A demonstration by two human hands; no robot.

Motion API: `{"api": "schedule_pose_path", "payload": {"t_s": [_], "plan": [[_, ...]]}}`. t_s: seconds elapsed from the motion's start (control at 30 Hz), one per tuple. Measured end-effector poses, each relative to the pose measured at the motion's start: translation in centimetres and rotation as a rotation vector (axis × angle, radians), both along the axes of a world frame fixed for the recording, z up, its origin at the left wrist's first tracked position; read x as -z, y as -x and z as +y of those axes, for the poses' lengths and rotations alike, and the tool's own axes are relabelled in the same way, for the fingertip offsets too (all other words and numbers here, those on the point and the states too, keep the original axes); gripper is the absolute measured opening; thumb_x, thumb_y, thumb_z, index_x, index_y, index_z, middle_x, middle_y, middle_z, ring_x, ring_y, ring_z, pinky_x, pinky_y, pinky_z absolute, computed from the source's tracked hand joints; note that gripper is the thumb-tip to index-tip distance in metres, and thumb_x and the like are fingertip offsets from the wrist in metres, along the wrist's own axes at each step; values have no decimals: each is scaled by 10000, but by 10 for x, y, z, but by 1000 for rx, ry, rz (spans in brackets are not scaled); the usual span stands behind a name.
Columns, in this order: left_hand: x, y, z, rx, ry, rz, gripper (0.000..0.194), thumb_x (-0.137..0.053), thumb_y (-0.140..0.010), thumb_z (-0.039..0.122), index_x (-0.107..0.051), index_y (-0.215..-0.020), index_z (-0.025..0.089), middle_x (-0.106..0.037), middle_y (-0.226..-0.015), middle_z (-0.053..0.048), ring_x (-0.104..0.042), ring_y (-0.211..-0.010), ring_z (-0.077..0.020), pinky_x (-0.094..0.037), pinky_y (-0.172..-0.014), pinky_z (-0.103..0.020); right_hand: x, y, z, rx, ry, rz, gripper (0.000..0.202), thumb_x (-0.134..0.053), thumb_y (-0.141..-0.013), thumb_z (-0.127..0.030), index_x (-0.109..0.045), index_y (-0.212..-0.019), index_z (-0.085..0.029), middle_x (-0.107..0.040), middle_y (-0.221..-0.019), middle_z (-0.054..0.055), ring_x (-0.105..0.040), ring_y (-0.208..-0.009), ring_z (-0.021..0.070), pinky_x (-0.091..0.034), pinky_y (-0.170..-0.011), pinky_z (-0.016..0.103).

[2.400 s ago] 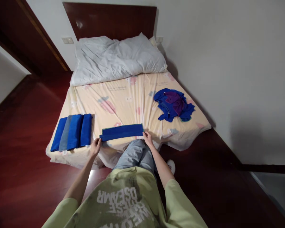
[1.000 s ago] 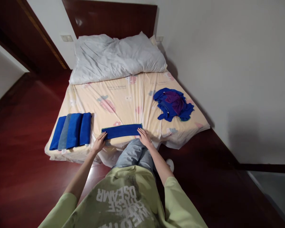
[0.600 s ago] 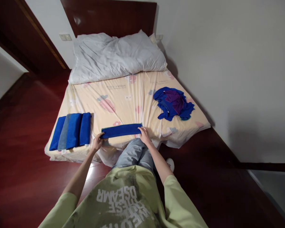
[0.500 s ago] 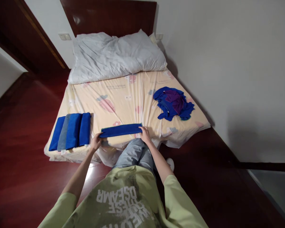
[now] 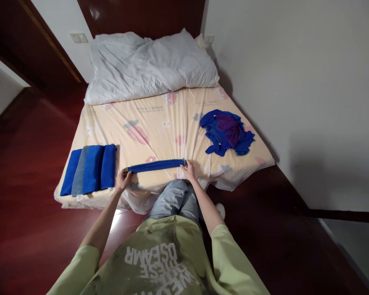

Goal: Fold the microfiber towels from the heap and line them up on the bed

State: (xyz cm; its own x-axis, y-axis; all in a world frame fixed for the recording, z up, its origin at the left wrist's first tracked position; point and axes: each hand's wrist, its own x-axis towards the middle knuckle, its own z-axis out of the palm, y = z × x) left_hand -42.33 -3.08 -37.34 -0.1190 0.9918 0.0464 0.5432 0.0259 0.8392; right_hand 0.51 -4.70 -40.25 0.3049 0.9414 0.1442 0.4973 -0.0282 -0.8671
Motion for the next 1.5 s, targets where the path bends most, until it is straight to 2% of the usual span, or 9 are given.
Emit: {"api": "schedule_pose_path", "payload": {"t_s": [0.17,0.37,0.5,0.67,0.87,1.1,1.27,1.37,1.5], "plan": [[5,-2,13,-63,11,35,472,-594,-856,546,-651,-1136,170,-729,-949,-97,-700,-874,-265,-560,-813,-386,0,3,11,33,21,61,419,-622,-830,-551,-670,-960,-156,-722,-927,126,-674,-849,258,-570,-849,417],[5,-10,26,-118,5,31,438,-577,-907,504,-638,-1197,181,-726,-987,-93,-694,-888,-243,-556,-842,-378,2,7,25,122,34,70,509,-594,-854,-613,-669,-1033,-142,-731,-955,124,-673,-851,226,-565,-802,350],[7,-23,28,-172,-69,113,410,-523,-963,471,-620,-1230,176,-705,-992,-92,-669,-899,-223,-538,-844,-349,7,17,28,210,4,-48,471,-543,-926,-567,-668,-1071,-136,-718,-998,142,-666,-922,235,-555,-876,367],[22,-35,31,-237,-160,289,328,-479,-1001,417,-639,-1141,166,-669,-946,-90,-618,-905,-227,-498,-859,-348,9,28,25,314,-2,-209,410,-530,-979,-491,-656,-1164,-148,-698,-1058,150,-658,-1024,263,-522,-971,410],[32,-35,32,-214,-140,357,293,-448,-1023,390,-615,-1138,178,-644,-952,-81,-594,-938,-228,-467,-881,-347,14,27,24,346,19,-245,392,-565,-967,-452,-613,-1204,-144,-676,-1005,120,-661,-968,243,-530,-940,400],[35,-34,30,-173,-99,355,257,-448,-1021,367,-599,-1105,177,-628,-991,-99,-574,-978,-243,-446,-916,-373,15,29,23,421,13,-250,350,-629,-909,-432,-597,-1110,-147,-625,-865,54,-622,-777,185,-539,-842,351],[26,-36,28,-175,-88,320,277,-430,-1023,380,-610,-1094,182,-616,-1031,-120,-567,-1035,-271,-440,-959,-413,9,30,23,460,12,-231,403,-660,-860,-512,-625,-1014,-141,-654,-789,52,-630,-708,187,-544,-755,324],[15,-39,18,-207,-48,284,319,-428,-1020,412,-622,-1132,185,-631,-1087,-141,-567,-1092,-298,-433,-998,-448,3,33,20,457,36,-189,465,-631,-847,-576,-652,-980,-131,-708,-853,119,-676,-765,224,-551,-744,331],[7,-45,12,-260,54,248,404,-492,-987,416,-604,-1258,137,-633,-1205,-204,-552,-1194,-345,-392,-1067,-506,-5,31,16,412,157,-225,506,-586,-834,-623,-703,-930,-141,-747,-936,203,-712,-872,306,-547,-824,387]]}}
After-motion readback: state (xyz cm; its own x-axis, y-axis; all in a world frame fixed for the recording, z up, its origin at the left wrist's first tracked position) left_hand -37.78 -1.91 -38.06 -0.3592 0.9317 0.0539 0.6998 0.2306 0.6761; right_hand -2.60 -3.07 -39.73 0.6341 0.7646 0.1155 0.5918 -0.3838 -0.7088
